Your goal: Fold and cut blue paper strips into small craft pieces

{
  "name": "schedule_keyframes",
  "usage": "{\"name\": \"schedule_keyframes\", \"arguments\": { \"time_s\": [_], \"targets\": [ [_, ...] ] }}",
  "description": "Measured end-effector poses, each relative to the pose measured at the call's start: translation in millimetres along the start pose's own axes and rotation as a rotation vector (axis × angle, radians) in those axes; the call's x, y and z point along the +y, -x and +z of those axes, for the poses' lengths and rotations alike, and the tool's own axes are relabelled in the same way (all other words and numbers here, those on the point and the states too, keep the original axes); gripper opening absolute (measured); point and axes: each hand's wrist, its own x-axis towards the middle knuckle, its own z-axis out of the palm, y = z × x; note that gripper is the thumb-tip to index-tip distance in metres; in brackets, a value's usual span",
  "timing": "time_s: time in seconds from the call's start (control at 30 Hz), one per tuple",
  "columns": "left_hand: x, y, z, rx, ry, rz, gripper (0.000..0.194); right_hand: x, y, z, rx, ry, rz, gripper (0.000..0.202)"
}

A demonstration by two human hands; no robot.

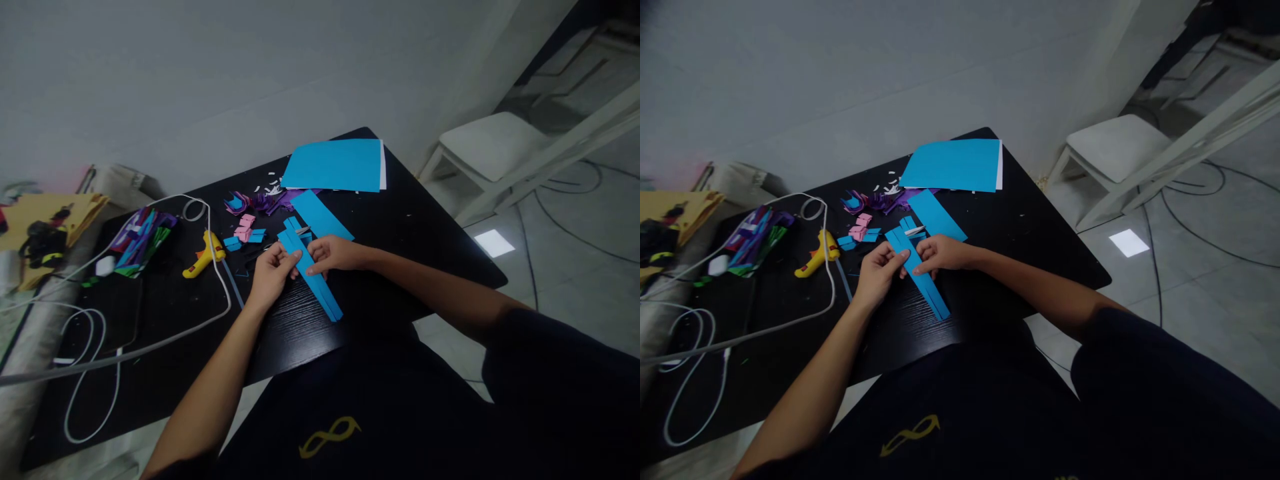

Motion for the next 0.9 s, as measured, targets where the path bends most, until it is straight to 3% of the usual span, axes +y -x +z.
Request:
{"name": "schedule_keyframes", "arguments": {
  "time_s": [0.17, 0.53, 0.73, 0.9],
  "targets": [
    [0.5, -0.3, -0.2, 0.005, 0.006, 0.014, 0.035, -2.0, 2.3, 1.1, -0.045, -0.01, 0.003, 0.031],
    [-2.0, 1.3, 0.2, -0.068, -0.104, 0.009, 0.041, 5.5, -5.5, -3.1, 0.272, -0.025, -0.112, 0.037],
    [-5.0, 3.2, 0.8, -0.048, -0.191, 0.04, 0.039, 8.9, -8.1, -4.8, 0.339, -0.033, -0.14, 0.04],
    [-7.4, 3.3, 0.8, -0.032, -0.189, 0.049, 0.036, 6.7, -6.7, -3.8, 0.31, -0.048, -0.119, 0.04]
  ]
}}
